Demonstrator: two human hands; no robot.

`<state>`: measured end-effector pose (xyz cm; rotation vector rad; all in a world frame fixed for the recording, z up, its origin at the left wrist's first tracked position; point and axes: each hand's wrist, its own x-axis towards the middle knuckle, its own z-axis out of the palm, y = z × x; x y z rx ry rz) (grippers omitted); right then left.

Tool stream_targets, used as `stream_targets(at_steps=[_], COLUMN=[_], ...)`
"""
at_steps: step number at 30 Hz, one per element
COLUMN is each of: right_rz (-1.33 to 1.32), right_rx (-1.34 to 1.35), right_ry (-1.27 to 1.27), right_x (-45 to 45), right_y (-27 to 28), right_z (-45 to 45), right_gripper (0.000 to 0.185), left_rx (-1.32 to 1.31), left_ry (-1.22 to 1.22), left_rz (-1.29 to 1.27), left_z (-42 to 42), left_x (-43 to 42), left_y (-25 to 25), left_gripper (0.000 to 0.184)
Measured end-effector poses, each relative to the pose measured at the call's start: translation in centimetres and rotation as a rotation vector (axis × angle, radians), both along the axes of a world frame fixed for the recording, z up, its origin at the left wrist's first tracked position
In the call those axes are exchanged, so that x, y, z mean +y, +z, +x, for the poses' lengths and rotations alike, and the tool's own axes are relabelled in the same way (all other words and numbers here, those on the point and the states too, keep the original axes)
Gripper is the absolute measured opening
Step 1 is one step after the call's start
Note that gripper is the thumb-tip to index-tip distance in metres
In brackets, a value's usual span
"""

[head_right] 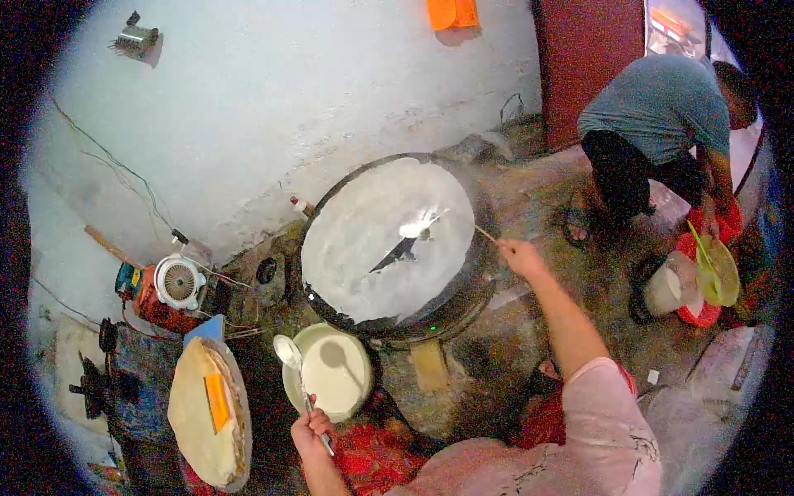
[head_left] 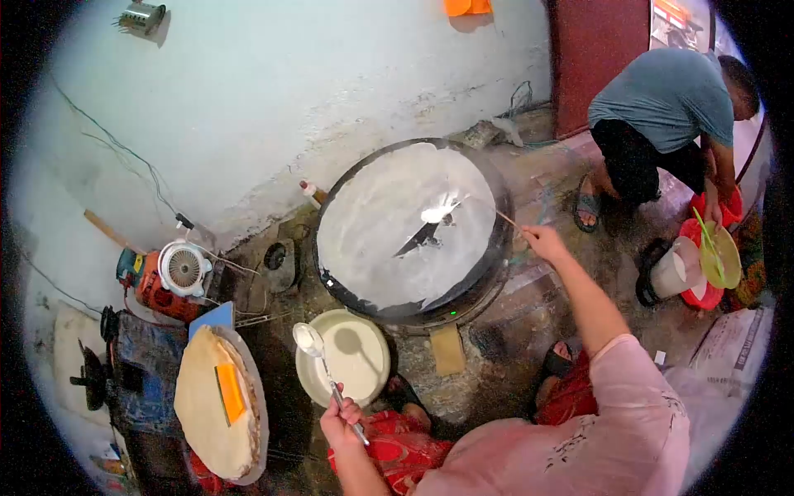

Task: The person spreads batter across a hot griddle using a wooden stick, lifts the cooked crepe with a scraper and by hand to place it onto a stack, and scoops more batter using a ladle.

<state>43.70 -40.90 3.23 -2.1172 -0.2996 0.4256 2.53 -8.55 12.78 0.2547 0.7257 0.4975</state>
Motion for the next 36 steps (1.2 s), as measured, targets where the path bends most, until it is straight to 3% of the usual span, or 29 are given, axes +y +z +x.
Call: stream_targets(at_steps=[2,4,6,10,12,14,17,20,22,25,28,32,34,36], right_rz=[-0.101,0.045,-0.134,-0.218,-0.382,-0.447,-0.339,-0.441,-0.49,-0.591,-0.518,-0.282,-0.366,-0.596], right_rx=[-0.218,-0.331,-0.183,-0.313,-0.335,-0.441,-0.877,-0.836,-0.912,-0.846,-0.685,-0.783,-0.786,-0.745], right_ry=[-0.157,-0.05,0.064,0.126,0.182,0.16,-0.057,0.027,0.217,0.098,-0.124,0.017,0.147,0.04], right_x=[2.2,5.9,8.7,10.7,9.7,7.9,6.8,9.6,10.9,9.8,7.3,7.8,7.0,5.6], right_y=[-1.9,-3.4,0.4,3.8,6.3,6.6,6.4,3.5,2.7,0.2,1.9,3.1,0.8,0.0], right_z=[-1.2,-4.0,-7.4,-11.2,-11.8,-12.0,-13.3,-15.9,-18.1,-16.7,-15.1,-17.9,-17.3,-14.6], right_gripper=[0.027,0.028,0.028,0.027,0.026,0.026,0.036,0.043,0.046,0.047,0.043,0.044,0.052,0.05], left_rx=[0.042,0.038,0.093,0.05,0.036,0.004,-0.005,0.025,0.017,-0.013,0.033,0.056,0.034,0.027], left_ry=[-0.024,-0.035,-0.033,-0.024,-0.03,-0.02,-0.016,-0.028,-0.026,-0.066,-0.064,-0.037,-0.039,-0.048], left_rz=[0.042,0.023,-0.038,-0.039,-0.021,-0.036,-0.03,-0.027,-0.019,-0.041,-0.047,-0.035,-0.049,-0.039], left_z=[0.0,0.1,0.3,-0.4,-0.7,-1.2,-1.5,-1.7,-1.4,-2.1,-1.9,-1.4,-1.4,-1.1], left_x=[0.0,0.2,0.2,0.4,0.4,0.4,0.5,0.5,0.3,1.1,1.0,0.5,0.7,0.4], left_y=[0.2,0.2,0.4,0.1,0.1,-0.3,-0.3,-0.2,0.3,-0.7,-0.4,0.0,-0.3,0.2], left_gripper=[0.028,0.027,0.025,0.026,0.027,0.028,0.028,0.028,0.025,0.027,0.027,0.027,0.027,0.026])
